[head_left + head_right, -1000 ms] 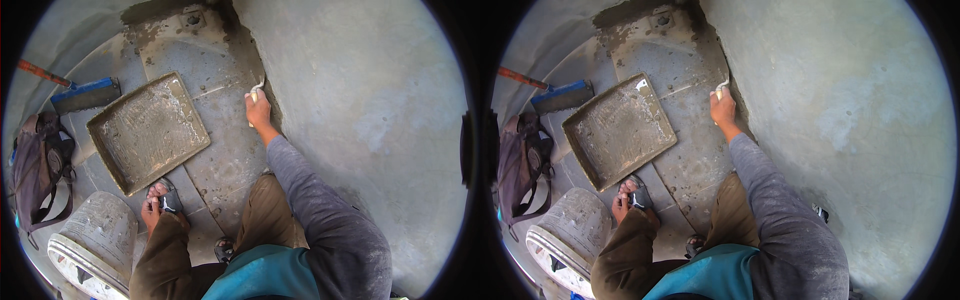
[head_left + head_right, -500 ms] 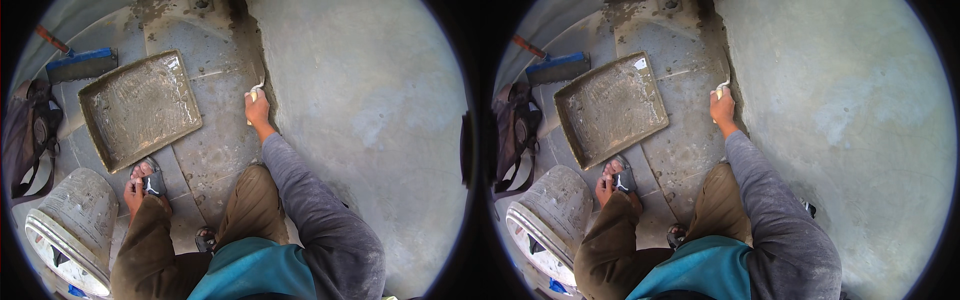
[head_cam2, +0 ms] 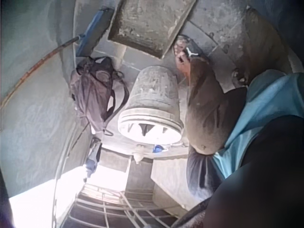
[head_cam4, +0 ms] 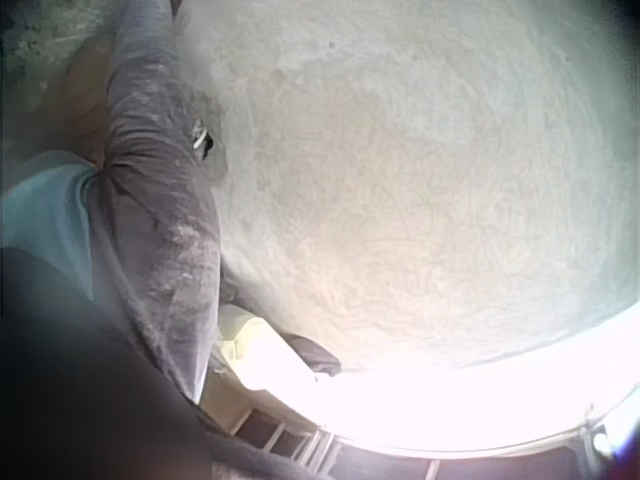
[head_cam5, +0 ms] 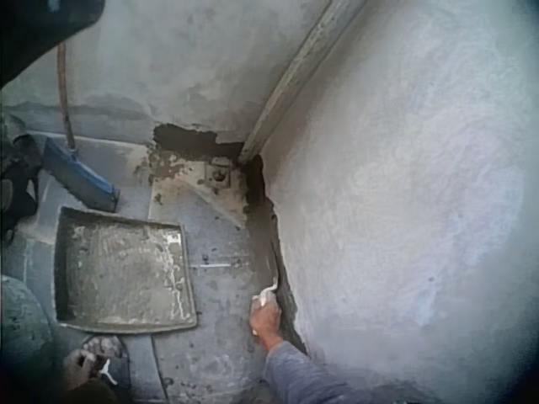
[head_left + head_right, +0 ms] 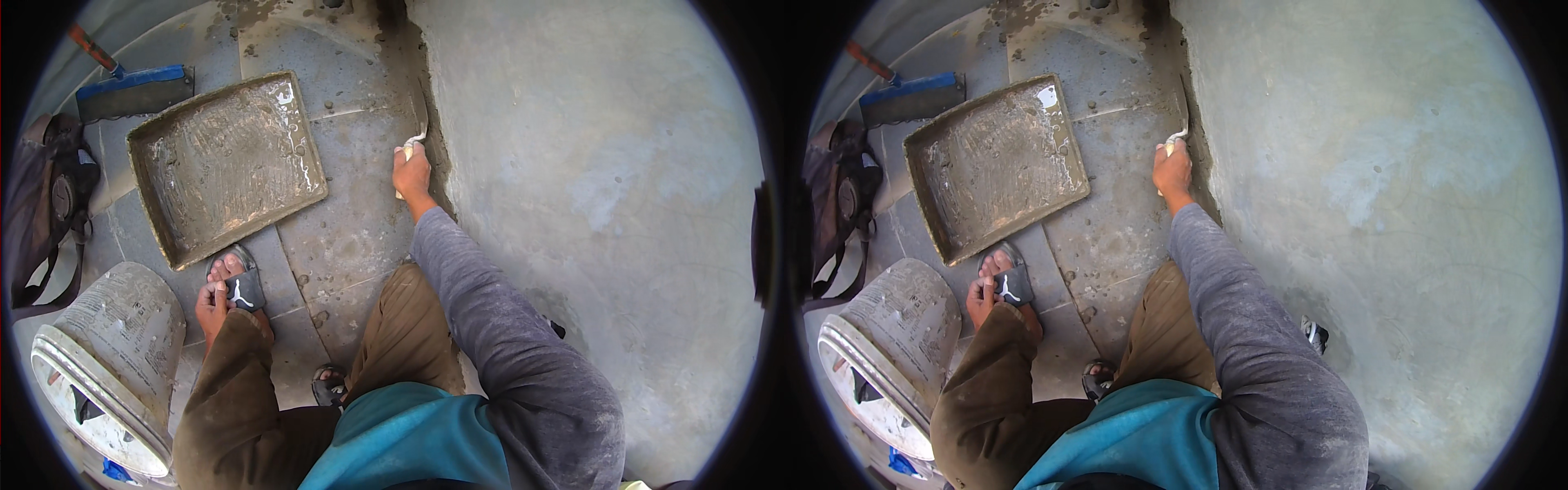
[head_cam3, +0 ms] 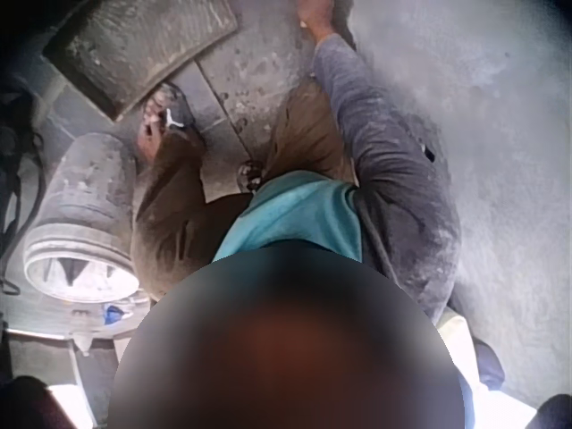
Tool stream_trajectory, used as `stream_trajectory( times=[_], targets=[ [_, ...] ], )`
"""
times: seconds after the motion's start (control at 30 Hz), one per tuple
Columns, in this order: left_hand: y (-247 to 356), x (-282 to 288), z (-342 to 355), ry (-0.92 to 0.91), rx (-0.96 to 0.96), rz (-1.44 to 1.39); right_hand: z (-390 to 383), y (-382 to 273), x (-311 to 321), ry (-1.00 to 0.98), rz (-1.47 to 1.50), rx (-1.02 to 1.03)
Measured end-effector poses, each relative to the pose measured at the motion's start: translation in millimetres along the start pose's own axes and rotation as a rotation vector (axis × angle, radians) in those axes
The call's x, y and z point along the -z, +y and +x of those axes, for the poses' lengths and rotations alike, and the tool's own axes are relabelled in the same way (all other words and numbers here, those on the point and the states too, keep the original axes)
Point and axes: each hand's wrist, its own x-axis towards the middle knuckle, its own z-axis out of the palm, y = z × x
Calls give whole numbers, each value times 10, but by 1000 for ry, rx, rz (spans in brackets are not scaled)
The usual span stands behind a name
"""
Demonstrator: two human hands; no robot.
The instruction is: Applying cement to a wall corner using a trowel.
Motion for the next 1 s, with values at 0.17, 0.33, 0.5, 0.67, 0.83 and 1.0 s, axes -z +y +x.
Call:
stream_trajectory(
  times=[0.17, 0.33, 0.5, 0.67, 0.83, 1.0],
  targets=[
    [140, -29, -17, 14, 13, -16, -499, 268, 152, 200, 144, 119],
    [140, -13, -18, 7, 55, -1, -653, 281, 216, 74, 99, 107],
    [17, -19, 43, -37, 26, 20, -286, 278, 43, -63, -6, 6],
    [63, -24, -9, 6, 16, 12, -637, 394, 196, 122, 85, 77],
    [69, -5, -20, 3, 56, -52, -944, 394, 364, 86, 131, 71],
    [-9, -34, 59, -19, 4, -24, -734, 522, 211, -73, -46, -9]
  ],
)
